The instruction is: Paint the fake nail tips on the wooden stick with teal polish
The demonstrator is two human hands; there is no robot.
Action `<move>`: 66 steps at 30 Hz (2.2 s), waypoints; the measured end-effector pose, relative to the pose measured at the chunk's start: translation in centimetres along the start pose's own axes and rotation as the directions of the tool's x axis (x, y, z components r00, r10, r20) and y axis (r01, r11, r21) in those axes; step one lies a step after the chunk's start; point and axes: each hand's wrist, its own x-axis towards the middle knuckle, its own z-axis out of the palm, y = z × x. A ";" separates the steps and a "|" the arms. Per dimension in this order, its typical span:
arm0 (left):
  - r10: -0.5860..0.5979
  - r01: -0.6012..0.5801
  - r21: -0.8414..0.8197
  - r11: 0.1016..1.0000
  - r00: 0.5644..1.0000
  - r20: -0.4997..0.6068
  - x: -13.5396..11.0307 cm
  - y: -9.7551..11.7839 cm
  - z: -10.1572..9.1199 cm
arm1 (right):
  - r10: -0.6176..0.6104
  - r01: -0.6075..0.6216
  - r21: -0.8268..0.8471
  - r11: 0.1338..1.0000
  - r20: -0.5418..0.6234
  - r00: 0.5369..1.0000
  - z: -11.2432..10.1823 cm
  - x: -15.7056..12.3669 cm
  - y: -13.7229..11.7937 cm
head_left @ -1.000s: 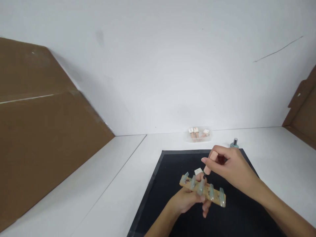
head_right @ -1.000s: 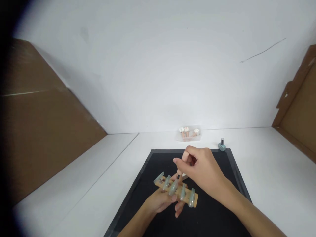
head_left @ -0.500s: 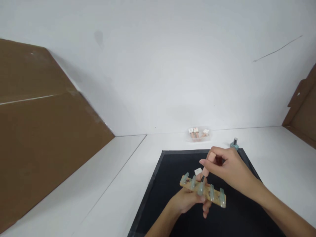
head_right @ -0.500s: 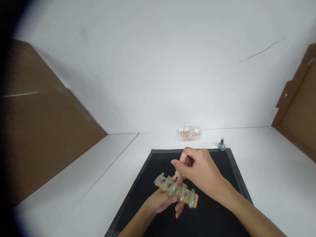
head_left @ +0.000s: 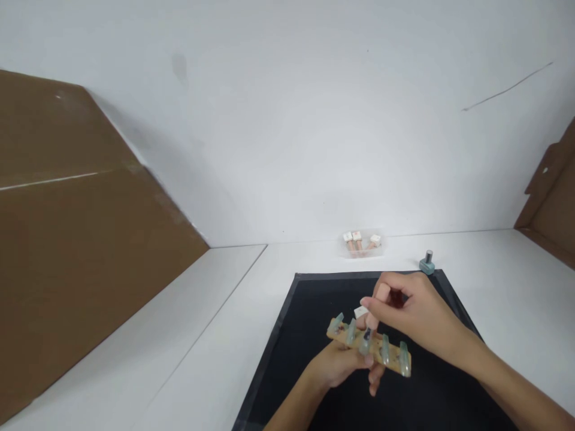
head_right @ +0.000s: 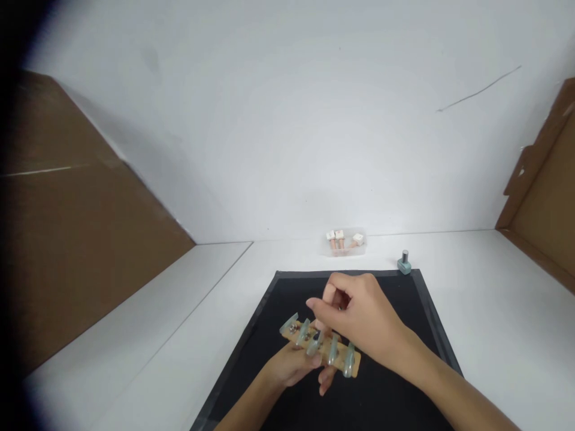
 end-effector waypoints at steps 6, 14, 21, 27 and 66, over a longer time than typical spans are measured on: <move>0.030 -0.029 -0.022 0.999 0.999 0.013 -0.2 0.1 0.3 | -0.031 0.015 -0.130 0.991 -0.122 0.992 -0.6 0.1 0.4; 0.053 -0.053 0.000 0.999 0.998 0.021 -0.1 -0.1 -0.1 | -0.022 0.015 -0.085 0.996 -0.078 0.997 -0.4 0.1 0.2; 0.041 -0.041 -0.022 0.999 0.999 -0.009 0.0 0.3 0.4 | -0.032 0.019 -0.116 0.993 -0.112 0.993 -0.6 0.2 0.6; 0.061 -0.060 -0.036 0.998 0.998 0.018 -0.2 -0.1 -0.1 | -0.030 0.026 -0.068 0.997 -0.051 0.998 -1.1 -0.2 0.5; 0.001 -0.007 0.067 0.998 0.996 0.089 0.1 -0.8 -0.5 | 0.012 -0.016 0.183 0.983 0.025 1.000 0.0 -0.1 0.7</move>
